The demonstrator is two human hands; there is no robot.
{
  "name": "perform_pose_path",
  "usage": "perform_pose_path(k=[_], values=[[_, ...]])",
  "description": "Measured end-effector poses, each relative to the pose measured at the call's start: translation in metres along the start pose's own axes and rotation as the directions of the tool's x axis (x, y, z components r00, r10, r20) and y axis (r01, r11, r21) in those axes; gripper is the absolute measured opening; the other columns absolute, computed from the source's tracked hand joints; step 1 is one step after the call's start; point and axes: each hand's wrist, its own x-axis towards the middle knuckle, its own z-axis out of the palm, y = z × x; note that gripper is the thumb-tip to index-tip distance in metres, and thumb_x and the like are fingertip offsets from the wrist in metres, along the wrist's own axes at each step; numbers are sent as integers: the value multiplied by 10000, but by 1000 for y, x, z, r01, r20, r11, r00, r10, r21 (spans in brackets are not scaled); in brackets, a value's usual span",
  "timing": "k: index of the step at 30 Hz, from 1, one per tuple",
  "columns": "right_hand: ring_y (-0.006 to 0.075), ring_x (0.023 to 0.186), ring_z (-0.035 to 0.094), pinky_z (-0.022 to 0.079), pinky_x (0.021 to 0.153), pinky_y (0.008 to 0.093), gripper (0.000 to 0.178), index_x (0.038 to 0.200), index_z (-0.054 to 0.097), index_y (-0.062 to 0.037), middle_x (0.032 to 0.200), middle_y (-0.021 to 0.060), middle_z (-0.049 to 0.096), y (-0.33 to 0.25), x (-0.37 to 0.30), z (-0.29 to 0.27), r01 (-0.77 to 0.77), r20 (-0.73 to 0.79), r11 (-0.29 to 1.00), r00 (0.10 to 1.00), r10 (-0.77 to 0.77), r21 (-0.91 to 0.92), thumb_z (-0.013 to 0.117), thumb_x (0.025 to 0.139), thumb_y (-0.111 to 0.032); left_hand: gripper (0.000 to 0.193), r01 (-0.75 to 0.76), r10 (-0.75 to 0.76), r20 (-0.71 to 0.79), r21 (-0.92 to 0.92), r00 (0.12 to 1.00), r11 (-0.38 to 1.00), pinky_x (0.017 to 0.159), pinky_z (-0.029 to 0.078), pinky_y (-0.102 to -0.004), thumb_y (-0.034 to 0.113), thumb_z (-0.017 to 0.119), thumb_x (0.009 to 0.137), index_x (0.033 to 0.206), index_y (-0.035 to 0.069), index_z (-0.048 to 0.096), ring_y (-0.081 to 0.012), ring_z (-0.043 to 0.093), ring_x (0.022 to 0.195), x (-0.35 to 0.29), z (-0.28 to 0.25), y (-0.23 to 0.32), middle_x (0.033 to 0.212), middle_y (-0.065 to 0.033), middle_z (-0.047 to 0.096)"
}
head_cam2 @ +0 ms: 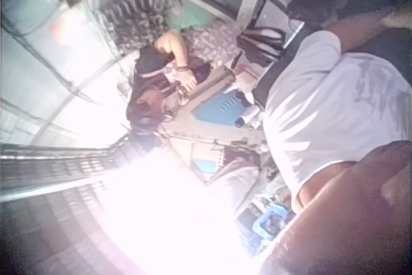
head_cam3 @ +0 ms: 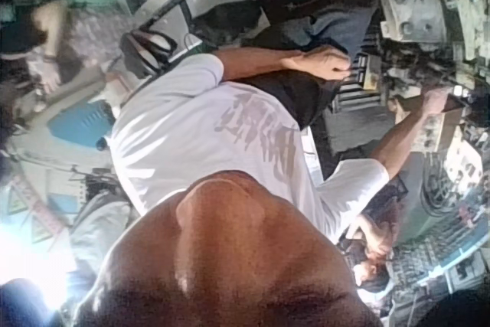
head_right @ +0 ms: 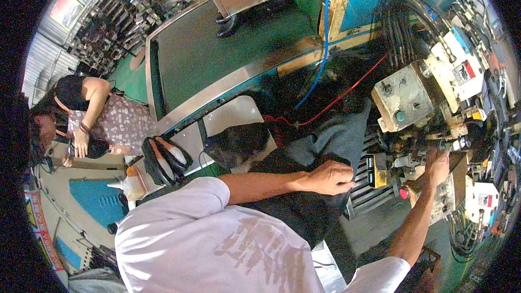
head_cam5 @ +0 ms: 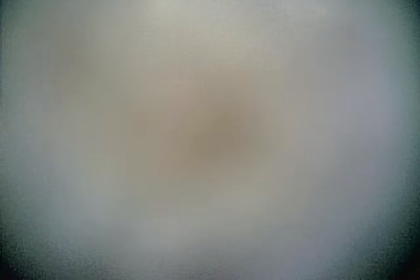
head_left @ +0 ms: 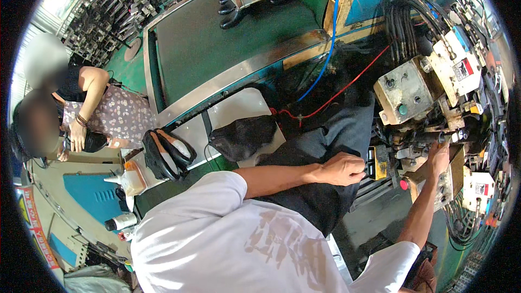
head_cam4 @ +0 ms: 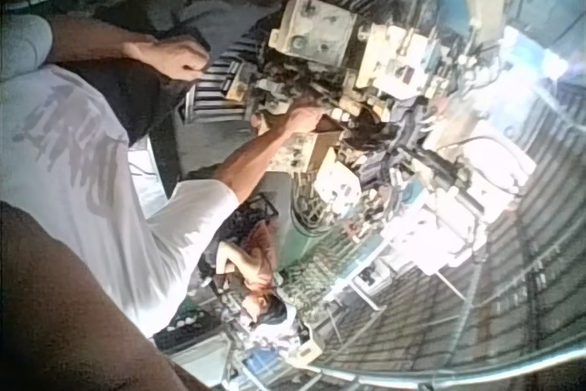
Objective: Operate a shoe-lasting machine to shape the upper of the shoe over the last.
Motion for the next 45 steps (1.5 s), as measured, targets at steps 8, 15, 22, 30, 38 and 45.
perform_pose_path(k=[8,15,22,30,38,45], values=[[472,1000,703,571,823,540,582,1268,640,5,1143,279,711,5,-4,-3,46,-17,999,999,-45,15,578,1023,-519,389,-20,20,-21,-28,1000,999,551,376,-485,154,726,919,739,38,402,-347,508,614,-1,-1,4,706,-131,440],[485,1020,679,534,830,562,487,1256,645,-27,1172,256,713,34,1,-8,-98,126,995,987,98,-9,579,1016,-445,384,-37,35,-28,-55,999,998,574,396,-488,171,723,909,736,41,406,-349,518,625,-1,7,3,717,-131,445],[451,945,711,544,761,570,570,1149,633,-36,1097,217,728,13,-5,-10,47,-46,999,998,-46,17,588,1005,-586,337,-12,9,-30,-76,999,997,594,439,-493,181,713,911,752,37,453,-366,572,664,-5,1,4,731,-140,505],[465,1056,685,547,866,515,587,1329,593,22,1176,271,715,3,-2,-5,-48,197,999,980,43,25,645,1003,-463,311,-31,24,-76,-83,997,996,597,422,-494,149,685,932,764,35,451,-374,552,657,-15,-2,-2,737,-154,498],[458,1022,690,544,840,518,534,1239,613,15,1136,274,715,5,-3,-6,33,126,995,991,-44,89,632,1010,-467,307,-12,6,-88,-66,996,998,607,432,-496,152,681,930,761,37,453,-374,564,676,-18,-5,-2,744,-153,502],[473,918,679,527,778,558,418,1110,615,-29,1010,246,711,-8,-3,0,28,80,997,996,-34,70,603,1016,-436,341,-32,29,-28,-106,999,994,601,431,-494,179,682,938,735,38,448,-366,554,660,-16,-3,3,739,-142,497]])
